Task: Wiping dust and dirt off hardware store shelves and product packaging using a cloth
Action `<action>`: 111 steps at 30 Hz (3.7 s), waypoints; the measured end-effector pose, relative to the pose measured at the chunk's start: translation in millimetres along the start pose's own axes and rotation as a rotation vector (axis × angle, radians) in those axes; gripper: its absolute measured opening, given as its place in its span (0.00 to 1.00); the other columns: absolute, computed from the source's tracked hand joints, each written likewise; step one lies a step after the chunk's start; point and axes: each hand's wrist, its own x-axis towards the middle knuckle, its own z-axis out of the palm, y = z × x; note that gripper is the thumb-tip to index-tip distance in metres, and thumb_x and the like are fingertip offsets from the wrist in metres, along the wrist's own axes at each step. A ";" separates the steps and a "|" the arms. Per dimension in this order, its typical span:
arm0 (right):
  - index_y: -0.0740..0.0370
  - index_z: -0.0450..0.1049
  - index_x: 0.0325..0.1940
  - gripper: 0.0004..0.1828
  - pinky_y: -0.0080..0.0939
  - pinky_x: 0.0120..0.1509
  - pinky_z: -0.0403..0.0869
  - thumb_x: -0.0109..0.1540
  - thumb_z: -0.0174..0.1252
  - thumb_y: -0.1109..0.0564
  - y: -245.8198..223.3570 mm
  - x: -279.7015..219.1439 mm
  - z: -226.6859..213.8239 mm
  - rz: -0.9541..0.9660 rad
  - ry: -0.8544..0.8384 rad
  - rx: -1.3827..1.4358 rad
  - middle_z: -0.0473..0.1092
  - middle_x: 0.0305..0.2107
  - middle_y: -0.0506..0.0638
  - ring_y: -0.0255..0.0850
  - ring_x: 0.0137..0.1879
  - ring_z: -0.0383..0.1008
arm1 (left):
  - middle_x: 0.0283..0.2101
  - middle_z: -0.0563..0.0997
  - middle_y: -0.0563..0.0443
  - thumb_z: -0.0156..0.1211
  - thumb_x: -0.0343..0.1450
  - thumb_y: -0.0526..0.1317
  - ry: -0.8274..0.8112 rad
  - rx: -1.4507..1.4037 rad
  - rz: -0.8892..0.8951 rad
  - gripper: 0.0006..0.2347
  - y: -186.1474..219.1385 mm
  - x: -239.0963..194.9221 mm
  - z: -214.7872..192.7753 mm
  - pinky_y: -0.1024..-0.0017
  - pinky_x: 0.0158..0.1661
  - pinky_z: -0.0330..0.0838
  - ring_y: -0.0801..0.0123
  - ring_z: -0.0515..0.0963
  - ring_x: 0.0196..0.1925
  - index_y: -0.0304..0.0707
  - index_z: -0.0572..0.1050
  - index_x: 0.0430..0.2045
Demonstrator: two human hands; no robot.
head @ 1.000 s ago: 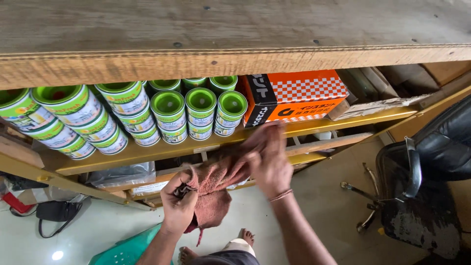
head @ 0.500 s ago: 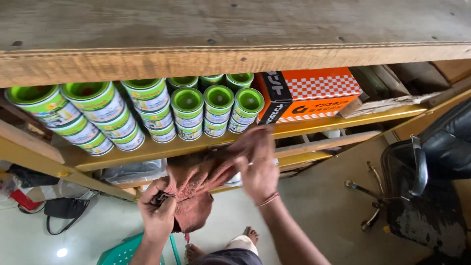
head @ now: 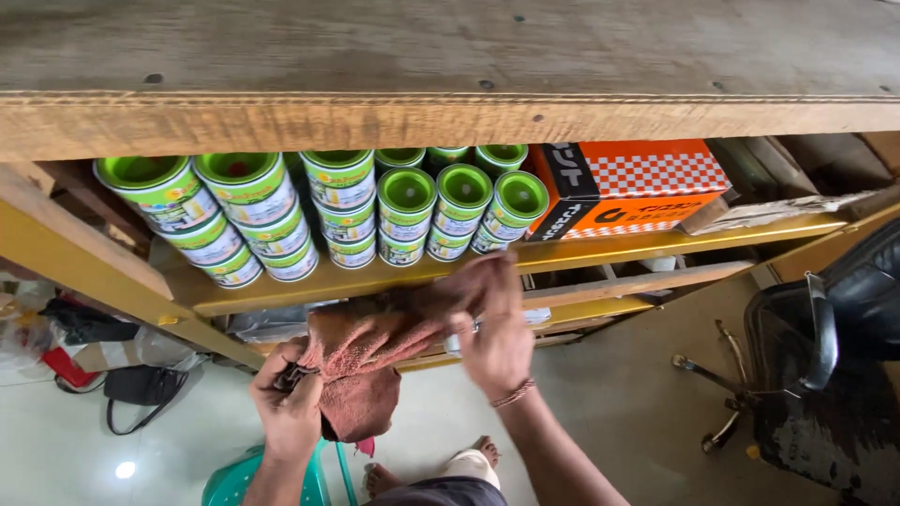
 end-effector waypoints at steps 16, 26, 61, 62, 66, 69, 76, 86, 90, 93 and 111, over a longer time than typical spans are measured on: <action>0.56 0.61 0.72 0.45 0.40 0.22 0.70 0.62 0.36 0.25 -32.8 -0.8 16.7 -0.037 -0.115 0.008 0.60 0.70 0.57 0.43 0.49 0.73 | 0.27 0.64 0.62 0.45 0.59 0.24 0.171 0.016 -0.003 0.09 3.1 8.1 -41.0 0.73 0.31 0.47 0.78 0.56 0.29 0.38 0.67 0.24; 0.62 0.58 0.72 0.54 0.46 0.21 0.73 0.60 0.23 0.20 -153.7 1.6 54.9 -0.382 -0.253 0.228 0.56 0.68 0.56 0.49 0.33 0.74 | 0.30 0.69 0.59 0.44 0.57 0.23 0.382 -0.009 -0.078 0.11 2.2 -1.6 -72.1 0.78 0.33 0.56 0.78 0.64 0.31 0.36 0.70 0.27; 0.59 0.48 0.75 0.50 0.42 0.24 0.73 0.61 0.25 0.22 -206.9 -0.5 91.7 -0.572 -0.388 0.358 0.54 0.70 0.57 0.45 0.48 0.66 | 0.29 0.72 0.53 0.45 0.58 0.23 0.437 -0.059 0.067 0.09 22.7 -9.6 -113.7 0.76 0.36 0.64 0.72 0.69 0.34 0.34 0.70 0.25; 0.63 0.39 0.80 0.56 0.53 0.37 0.79 0.61 0.27 0.21 -210.9 -4.4 101.1 -0.577 -0.469 0.333 0.47 0.77 0.58 0.54 0.75 0.66 | 0.31 0.73 0.50 0.44 0.58 0.22 0.428 -0.055 0.098 0.10 25.3 -10.7 -115.2 0.74 0.38 0.67 0.70 0.71 0.35 0.33 0.70 0.25; 0.69 0.37 0.78 0.64 0.42 0.20 0.73 0.55 0.11 0.17 -234.5 14.3 84.0 -0.541 -0.479 0.448 0.52 0.75 0.64 0.56 0.67 0.73 | 0.24 0.64 0.53 0.38 0.56 0.21 0.396 -0.056 0.103 0.09 49.6 -8.3 -107.1 0.73 0.32 0.55 0.70 0.61 0.30 0.33 0.65 0.20; 0.68 0.35 0.77 0.66 0.54 0.27 0.77 0.52 0.17 0.14 -234.3 19.1 76.8 -0.455 -0.562 0.552 0.52 0.74 0.64 0.54 0.60 0.78 | 0.24 0.60 0.57 0.40 0.56 0.23 0.428 -0.027 0.051 0.08 54.3 -8.7 -98.8 0.72 0.31 0.49 0.72 0.56 0.29 0.36 0.62 0.19; 0.69 0.32 0.78 0.64 0.38 0.25 0.72 0.55 0.14 0.15 -230.9 19.9 64.8 -0.540 -0.576 0.539 0.47 0.76 0.64 0.53 0.71 0.65 | 0.25 0.61 0.56 0.39 0.56 0.23 0.369 0.027 0.089 0.08 54.6 -7.2 -92.3 0.73 0.33 0.52 0.72 0.58 0.30 0.38 0.62 0.18; 0.56 0.28 0.79 0.57 0.56 0.31 0.76 0.58 0.24 0.16 -209.1 21.6 83.7 -0.486 -0.683 0.769 0.54 0.74 0.64 0.63 0.52 0.79 | 0.25 0.69 0.57 0.42 0.56 0.25 0.405 0.034 0.077 0.08 40.6 5.9 -90.2 0.76 0.33 0.58 0.75 0.65 0.30 0.37 0.68 0.19; 0.54 0.23 0.78 0.56 0.48 0.33 0.81 0.61 0.27 0.18 -215.4 20.6 96.1 -0.408 -0.693 0.880 0.44 0.77 0.65 0.52 0.62 0.77 | 0.25 0.69 0.58 0.42 0.57 0.24 0.427 -0.035 0.063 0.08 29.5 7.5 -96.1 0.76 0.33 0.58 0.75 0.65 0.30 0.37 0.67 0.19; 0.54 0.30 0.79 0.56 0.44 0.22 0.70 0.60 0.25 0.16 -214.8 17.1 83.5 -0.438 -0.640 0.834 0.43 0.79 0.58 0.47 0.28 0.79 | 0.27 0.68 0.57 0.43 0.58 0.25 0.421 -0.036 0.047 0.08 30.8 8.8 -96.4 0.74 0.35 0.59 0.73 0.65 0.32 0.38 0.67 0.21; 0.65 0.37 0.79 0.68 0.61 0.68 0.65 0.49 0.19 0.14 -244.2 26.2 54.8 -0.420 -0.780 0.375 0.38 0.78 0.57 0.50 0.82 0.39 | 0.31 0.80 0.50 0.48 0.62 0.24 0.368 -0.048 0.141 0.07 25.9 4.6 -95.4 0.74 0.39 0.69 0.72 0.75 0.34 0.36 0.70 0.21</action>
